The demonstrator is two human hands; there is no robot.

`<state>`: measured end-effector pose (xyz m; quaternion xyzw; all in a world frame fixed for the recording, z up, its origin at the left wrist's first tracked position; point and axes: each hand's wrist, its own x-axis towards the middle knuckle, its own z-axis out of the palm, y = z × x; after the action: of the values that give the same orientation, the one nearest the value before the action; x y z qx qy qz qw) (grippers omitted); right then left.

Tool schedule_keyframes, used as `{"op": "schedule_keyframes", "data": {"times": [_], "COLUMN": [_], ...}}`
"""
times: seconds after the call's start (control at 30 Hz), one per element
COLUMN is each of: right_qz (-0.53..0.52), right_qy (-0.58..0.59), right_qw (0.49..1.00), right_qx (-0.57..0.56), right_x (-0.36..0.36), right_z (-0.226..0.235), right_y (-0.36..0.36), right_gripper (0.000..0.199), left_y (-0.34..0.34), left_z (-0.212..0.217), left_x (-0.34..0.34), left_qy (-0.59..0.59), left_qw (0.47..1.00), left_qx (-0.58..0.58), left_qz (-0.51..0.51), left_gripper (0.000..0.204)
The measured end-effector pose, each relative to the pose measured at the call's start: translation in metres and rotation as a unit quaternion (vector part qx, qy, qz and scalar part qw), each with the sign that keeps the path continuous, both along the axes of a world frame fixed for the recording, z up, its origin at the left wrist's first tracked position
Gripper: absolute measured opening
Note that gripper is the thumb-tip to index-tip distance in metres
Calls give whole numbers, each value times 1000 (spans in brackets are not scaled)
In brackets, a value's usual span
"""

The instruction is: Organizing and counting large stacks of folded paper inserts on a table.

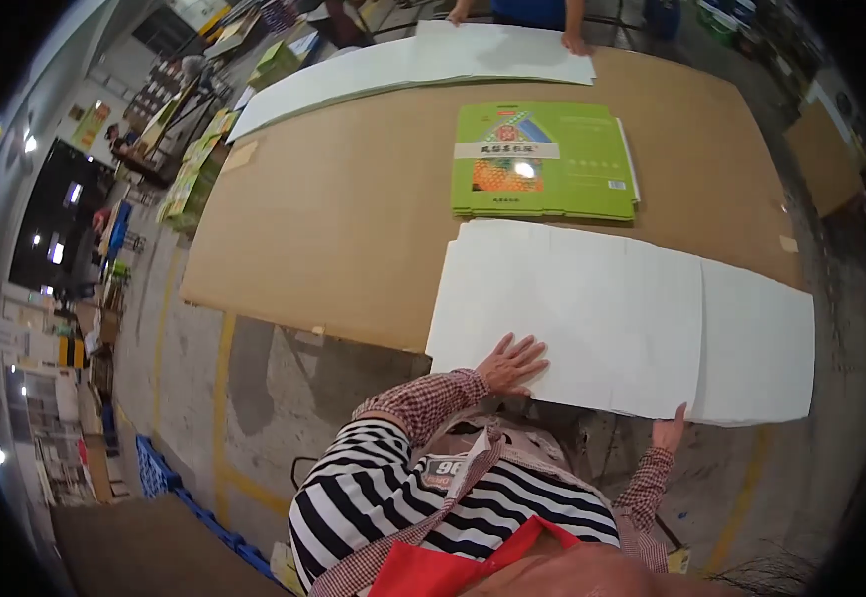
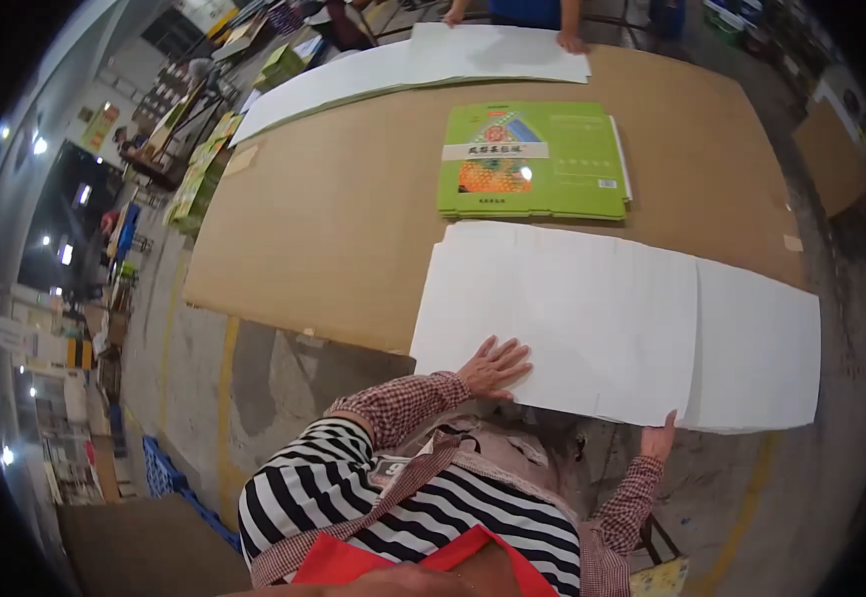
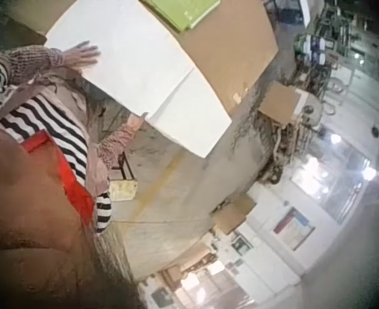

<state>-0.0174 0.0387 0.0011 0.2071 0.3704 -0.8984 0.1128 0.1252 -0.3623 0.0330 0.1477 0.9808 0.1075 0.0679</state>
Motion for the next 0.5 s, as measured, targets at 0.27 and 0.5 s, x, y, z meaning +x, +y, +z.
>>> {"op": "schedule_keyframes", "data": {"times": [0.27,0.5], "right_qz": [11,17], "right_qy": [88,23], "right_qw": [864,887], "right_qx": [495,460], "right_x": [10,5], "right_z": [41,39], "right_y": [-41,-32], "right_gripper": [40,39], "left_y": [-4,-7], "left_z": [-6,-7], "left_x": [4,11], "left_qy": [31,25], "left_qw": [999,1000], "left_qx": [21,13], "left_qz": [-8,-8], "left_gripper": [72,73]}}
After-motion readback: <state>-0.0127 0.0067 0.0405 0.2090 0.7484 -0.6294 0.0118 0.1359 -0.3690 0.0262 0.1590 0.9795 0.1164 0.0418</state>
